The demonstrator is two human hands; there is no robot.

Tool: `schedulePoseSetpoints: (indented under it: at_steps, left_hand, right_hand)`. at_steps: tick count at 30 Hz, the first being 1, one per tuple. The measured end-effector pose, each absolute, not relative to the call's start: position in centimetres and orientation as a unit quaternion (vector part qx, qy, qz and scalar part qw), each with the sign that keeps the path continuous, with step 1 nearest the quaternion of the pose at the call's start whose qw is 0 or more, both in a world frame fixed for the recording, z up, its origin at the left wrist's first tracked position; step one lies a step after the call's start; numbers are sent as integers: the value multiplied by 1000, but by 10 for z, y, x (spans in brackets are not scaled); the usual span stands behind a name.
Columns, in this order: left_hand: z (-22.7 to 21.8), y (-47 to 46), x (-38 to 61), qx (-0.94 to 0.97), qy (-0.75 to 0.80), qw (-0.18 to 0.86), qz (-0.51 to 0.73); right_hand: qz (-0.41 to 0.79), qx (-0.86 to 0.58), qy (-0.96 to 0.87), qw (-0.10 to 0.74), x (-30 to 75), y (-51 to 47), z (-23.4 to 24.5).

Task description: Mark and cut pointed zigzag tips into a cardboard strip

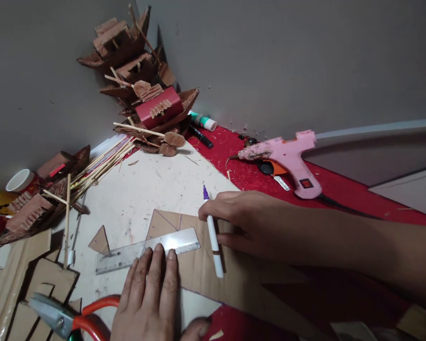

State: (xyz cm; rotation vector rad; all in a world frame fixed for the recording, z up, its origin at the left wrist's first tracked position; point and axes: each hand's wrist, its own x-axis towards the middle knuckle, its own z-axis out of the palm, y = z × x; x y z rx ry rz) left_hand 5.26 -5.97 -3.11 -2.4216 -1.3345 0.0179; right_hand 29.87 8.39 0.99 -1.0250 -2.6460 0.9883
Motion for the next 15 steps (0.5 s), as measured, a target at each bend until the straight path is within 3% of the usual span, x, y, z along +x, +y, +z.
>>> schedulePoseSetpoints:
  at_steps: [8, 15]
  left_hand:
    - [-45, -63, 61, -838, -516, 173, -44]
    - [-48, -63, 61, -835, -519, 177, -46]
  right_hand:
    - [340, -320, -877, 111, 303, 82, 1]
    - [368, -321, -869, 79, 303, 81, 11]
